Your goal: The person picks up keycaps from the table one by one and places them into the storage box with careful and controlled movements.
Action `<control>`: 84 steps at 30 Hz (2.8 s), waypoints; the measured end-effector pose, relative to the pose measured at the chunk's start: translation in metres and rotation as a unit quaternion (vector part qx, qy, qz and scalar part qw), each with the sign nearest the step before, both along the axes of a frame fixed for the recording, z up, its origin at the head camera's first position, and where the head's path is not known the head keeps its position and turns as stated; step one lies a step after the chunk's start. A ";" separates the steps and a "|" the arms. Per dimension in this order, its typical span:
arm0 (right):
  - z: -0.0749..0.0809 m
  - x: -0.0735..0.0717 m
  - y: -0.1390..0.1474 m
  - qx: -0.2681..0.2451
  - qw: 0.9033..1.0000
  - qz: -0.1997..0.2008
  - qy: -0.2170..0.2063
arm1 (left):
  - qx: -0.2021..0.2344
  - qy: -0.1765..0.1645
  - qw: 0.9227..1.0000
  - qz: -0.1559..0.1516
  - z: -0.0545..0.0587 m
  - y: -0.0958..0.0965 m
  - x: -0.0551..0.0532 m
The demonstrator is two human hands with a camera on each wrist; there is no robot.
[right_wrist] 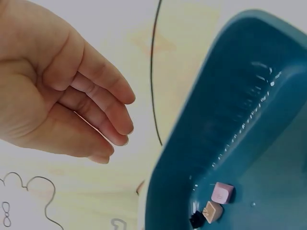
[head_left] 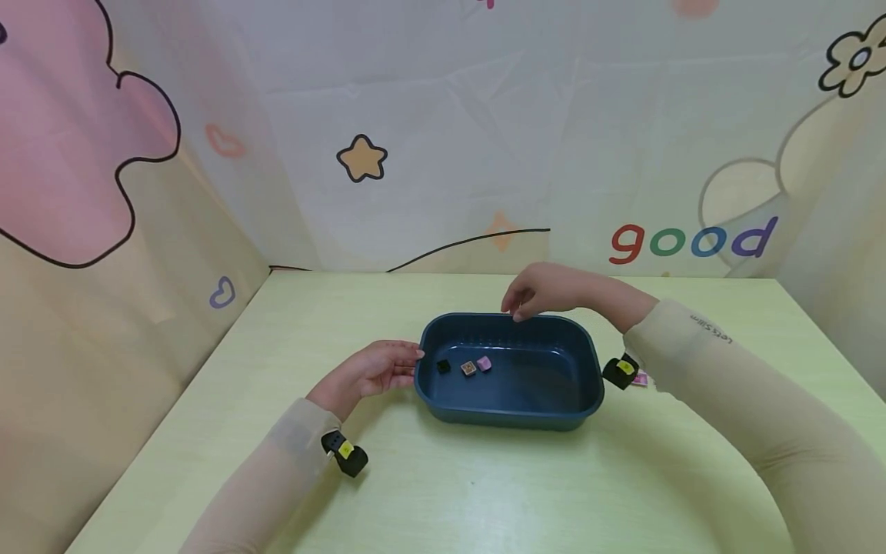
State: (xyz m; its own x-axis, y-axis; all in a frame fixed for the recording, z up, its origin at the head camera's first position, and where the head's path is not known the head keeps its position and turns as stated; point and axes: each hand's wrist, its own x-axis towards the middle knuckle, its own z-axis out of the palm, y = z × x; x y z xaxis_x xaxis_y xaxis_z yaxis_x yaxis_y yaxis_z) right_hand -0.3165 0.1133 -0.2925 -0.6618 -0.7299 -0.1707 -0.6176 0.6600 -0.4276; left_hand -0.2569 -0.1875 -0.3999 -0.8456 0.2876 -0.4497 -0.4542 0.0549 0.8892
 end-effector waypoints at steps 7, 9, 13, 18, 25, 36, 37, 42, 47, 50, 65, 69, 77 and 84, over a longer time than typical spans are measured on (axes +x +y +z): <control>0.013 0.015 0.020 -0.022 1.000 -0.008 0.008 | 0.001 -0.005 1.000 0.002 -0.001 0.000 0.000; 0.015 0.019 0.026 -0.024 1.000 -0.011 0.010 | 0.000 -0.006 1.000 0.001 -0.001 0.000 0.001; 0.017 0.025 0.041 -0.030 0.999 -0.023 0.011 | 0.001 -0.004 1.000 -0.002 -0.001 0.000 0.002; 0.015 0.032 0.060 -0.036 0.998 -0.048 0.021 | 0.002 -0.003 1.000 -0.010 0.000 0.000 0.002; 0.007 0.036 0.089 -0.041 0.995 -0.088 0.026 | -0.003 -0.006 1.000 -0.004 0.004 0.000 0.001; -0.004 0.047 0.124 -0.039 0.991 -0.119 0.038 | -0.007 -0.009 1.000 -0.004 0.004 0.001 0.000; -0.005 0.048 0.127 -0.039 0.991 -0.123 0.038 | -0.007 -0.008 1.000 -0.006 0.004 0.001 0.000; -0.012 0.053 0.145 -0.044 0.987 -0.156 0.024 | -0.008 -0.008 1.000 -0.006 0.003 0.002 0.000; -0.018 0.055 0.167 -0.047 0.981 -0.184 0.022 | -0.012 -0.009 1.000 -0.005 0.002 0.002 0.000; -0.021 0.057 0.180 -0.044 0.979 -0.196 0.034 | -0.013 -0.010 1.000 -0.004 0.002 0.002 0.000; -0.041 0.061 0.222 -0.045 0.970 -0.238 0.032 | -0.009 -0.007 1.000 -0.002 0.005 0.001 0.000; -0.048 0.062 0.230 -0.042 0.967 -0.251 0.024 | -0.008 -0.007 1.000 -0.003 0.003 0.000 0.001; -0.069 0.060 0.243 -0.056 0.964 -0.259 0.008 | -0.004 -0.008 1.000 -0.002 0.000 -0.001 0.000; -0.088 0.056 0.252 -0.054 0.964 -0.261 -0.001 | -0.005 -0.007 1.000 -0.003 0.002 -0.003 0.001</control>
State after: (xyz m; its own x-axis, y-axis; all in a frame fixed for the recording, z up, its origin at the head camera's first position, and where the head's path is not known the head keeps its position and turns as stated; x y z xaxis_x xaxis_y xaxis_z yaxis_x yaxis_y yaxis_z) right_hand -0.2602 0.3658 -0.3804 -0.9432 -0.3120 -0.1139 -0.2136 0.8324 -0.5114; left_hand -0.2557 -0.1903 -0.3983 -0.8378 0.2886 -0.4634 -0.4654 0.0661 0.8826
